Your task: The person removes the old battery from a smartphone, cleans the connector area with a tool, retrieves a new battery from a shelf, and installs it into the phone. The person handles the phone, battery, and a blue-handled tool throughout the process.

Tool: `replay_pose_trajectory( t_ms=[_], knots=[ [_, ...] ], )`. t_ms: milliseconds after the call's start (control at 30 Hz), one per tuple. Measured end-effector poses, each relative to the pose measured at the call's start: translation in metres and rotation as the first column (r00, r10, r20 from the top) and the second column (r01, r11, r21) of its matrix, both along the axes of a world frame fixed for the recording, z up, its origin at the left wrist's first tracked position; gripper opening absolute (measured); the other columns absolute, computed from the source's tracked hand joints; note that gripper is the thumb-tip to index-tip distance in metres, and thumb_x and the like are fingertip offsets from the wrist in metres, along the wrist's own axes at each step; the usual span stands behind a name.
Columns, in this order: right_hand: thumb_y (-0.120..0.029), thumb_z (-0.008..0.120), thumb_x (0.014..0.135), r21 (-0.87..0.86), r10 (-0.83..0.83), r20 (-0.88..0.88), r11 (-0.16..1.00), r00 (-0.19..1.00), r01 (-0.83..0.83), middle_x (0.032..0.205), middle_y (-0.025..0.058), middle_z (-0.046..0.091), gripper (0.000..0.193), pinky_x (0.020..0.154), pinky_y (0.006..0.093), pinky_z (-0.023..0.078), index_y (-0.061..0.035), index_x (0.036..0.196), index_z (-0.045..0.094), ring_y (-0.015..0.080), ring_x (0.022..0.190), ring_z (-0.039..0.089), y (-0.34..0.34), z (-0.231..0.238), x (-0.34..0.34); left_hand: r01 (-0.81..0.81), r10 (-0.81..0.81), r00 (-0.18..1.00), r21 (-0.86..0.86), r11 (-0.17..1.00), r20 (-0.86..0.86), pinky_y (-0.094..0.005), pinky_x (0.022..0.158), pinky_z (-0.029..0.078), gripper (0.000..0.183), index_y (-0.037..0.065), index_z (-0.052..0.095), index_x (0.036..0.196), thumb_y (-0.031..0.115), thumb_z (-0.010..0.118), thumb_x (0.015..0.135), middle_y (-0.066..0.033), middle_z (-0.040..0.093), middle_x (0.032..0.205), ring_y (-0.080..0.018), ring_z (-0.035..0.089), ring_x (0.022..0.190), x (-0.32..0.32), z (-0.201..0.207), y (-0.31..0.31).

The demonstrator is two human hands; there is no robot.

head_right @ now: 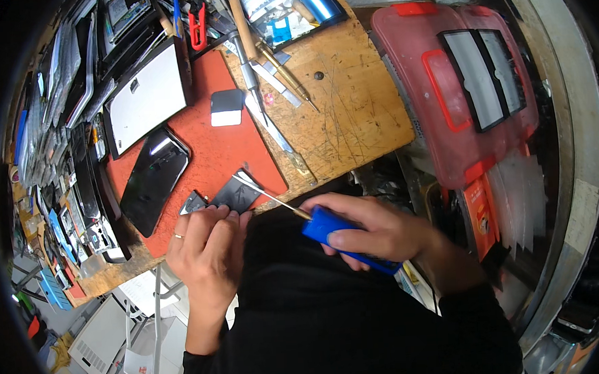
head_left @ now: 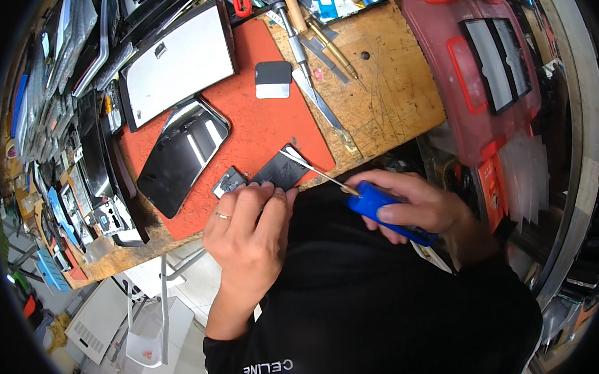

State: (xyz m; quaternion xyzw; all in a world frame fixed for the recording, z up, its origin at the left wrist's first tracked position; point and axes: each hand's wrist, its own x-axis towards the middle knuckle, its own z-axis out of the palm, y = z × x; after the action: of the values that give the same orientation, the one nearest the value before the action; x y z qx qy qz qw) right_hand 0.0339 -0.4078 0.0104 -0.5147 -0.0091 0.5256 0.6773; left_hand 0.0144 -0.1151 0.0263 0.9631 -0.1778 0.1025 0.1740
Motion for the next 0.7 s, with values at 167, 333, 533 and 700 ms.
replay_pose_trajectory(
  t_ms=[167,333,533,700],
  knots=[
    [-0.023,0.061,0.109,-0.012,0.075,0.003,0.997,0.997,-0.075,0.103,0.0130,0.068,0.066,0.061,0.0290,0.056,0.0013,0.165,0.035,0.0137,0.071,0.068,-0.024,0.009,0.003,0.081,-0.083,0.996,-0.071,0.994,-0.016,-0.0421,0.083,0.058,0.021,0.004,0.068,0.083,0.011,0.087,0.080,-0.0135,0.073,0.119,-0.0310,0.072,0.105,0.011,-0.003,0.000],
    [-0.023,0.063,0.109,0.035,0.040,-0.016,0.999,0.999,-0.039,0.103,0.0131,0.068,0.066,0.061,0.0292,0.056,0.0020,0.164,0.037,0.0135,0.071,0.068,-0.010,-0.003,0.009,0.248,-0.252,0.968,-0.155,0.956,-0.009,-0.0492,0.093,0.057,0.022,0.002,0.065,0.084,0.008,0.086,0.081,-0.0179,0.073,0.124,-0.0359,0.070,0.115,0.019,-0.015,0.016],
    [-0.023,0.062,0.109,0.032,-0.025,-0.041,0.999,0.999,0.027,0.105,0.0141,0.067,0.066,0.062,0.0286,0.056,0.0022,0.165,0.036,0.0129,0.070,0.067,-0.003,-0.002,-0.001,0.257,-0.262,0.965,-0.151,0.954,-0.014,-0.0483,0.092,0.058,0.022,0.001,0.065,0.083,0.007,0.086,0.080,-0.0172,0.074,0.123,-0.0353,0.072,0.112,0.020,-0.012,0.018],
    [-0.022,0.061,0.110,0.033,0.067,-0.045,0.997,0.997,-0.065,0.104,0.0136,0.068,0.065,0.062,0.0287,0.057,0.0019,0.165,0.035,0.0124,0.071,0.067,-0.023,0.001,0.007,0.276,-0.285,0.958,-0.155,0.948,-0.038,-0.0474,0.093,0.058,0.021,0.001,0.067,0.083,0.007,0.086,0.079,-0.0165,0.074,0.124,-0.0344,0.072,0.112,0.020,-0.007,0.017]
  ],
)
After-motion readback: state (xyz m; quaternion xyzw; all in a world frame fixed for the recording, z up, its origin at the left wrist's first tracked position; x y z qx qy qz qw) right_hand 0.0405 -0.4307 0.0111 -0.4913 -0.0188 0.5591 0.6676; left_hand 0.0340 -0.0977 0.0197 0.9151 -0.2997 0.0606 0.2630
